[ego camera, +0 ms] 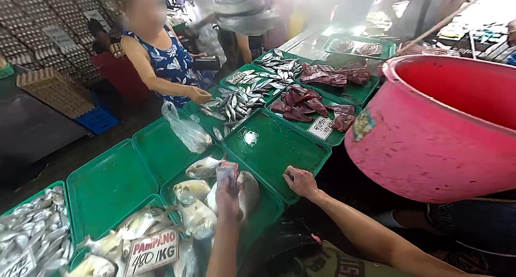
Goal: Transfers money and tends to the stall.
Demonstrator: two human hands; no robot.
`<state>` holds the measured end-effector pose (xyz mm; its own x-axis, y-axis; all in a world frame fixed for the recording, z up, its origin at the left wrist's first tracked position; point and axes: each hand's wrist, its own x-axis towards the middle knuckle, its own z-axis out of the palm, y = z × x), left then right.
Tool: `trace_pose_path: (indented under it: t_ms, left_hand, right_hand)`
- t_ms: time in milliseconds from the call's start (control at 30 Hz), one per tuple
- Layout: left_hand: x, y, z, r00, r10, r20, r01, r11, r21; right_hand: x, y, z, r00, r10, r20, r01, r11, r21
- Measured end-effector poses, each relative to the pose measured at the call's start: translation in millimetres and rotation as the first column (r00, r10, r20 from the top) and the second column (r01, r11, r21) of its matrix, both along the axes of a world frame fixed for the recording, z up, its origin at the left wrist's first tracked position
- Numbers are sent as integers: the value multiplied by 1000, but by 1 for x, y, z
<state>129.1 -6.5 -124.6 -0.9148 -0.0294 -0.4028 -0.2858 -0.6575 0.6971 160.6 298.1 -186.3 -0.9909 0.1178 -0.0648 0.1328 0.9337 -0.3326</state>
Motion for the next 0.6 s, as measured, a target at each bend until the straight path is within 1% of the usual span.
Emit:
trace_pose_path:
  t_ms: [67, 167, 233, 333, 467, 533, 600]
  left_hand:
    - [-25, -2, 10, 1000, 6, -26, -6, 1000, -5]
    - [-73, -5, 27, 997, 61, -49, -60, 998, 23]
    - [-106, -8, 26, 994, 86, -74, -80, 994, 73]
    - [-156, -11, 23, 990, 123, -65, -113, 984, 134]
    - [-214, -5, 23, 985, 168, -25, -164, 978, 127]
    - [-236, 1, 22, 982, 190, 23, -191, 972, 139]
    - [-253, 6, 21, 975, 216, 51, -222, 956, 194]
  right_hand:
    - [0, 0, 1, 1000, 7, 5, -7, 1000, 6]
    - [0, -1, 1, 1000, 4, -12, -4, 1000, 15]
    - [1, -2, -1, 999, -3, -33, 3, 1000, 14]
    - [1, -2, -1, 999, -10, -51, 11, 1000, 17]
    - [1, -2, 0, 998, -12, -65, 13, 1000, 15]
    - [1, -3, 4, 999, -27, -42, 26, 1000, -9]
    - [2, -7, 12, 999, -42, 0, 42, 998, -51]
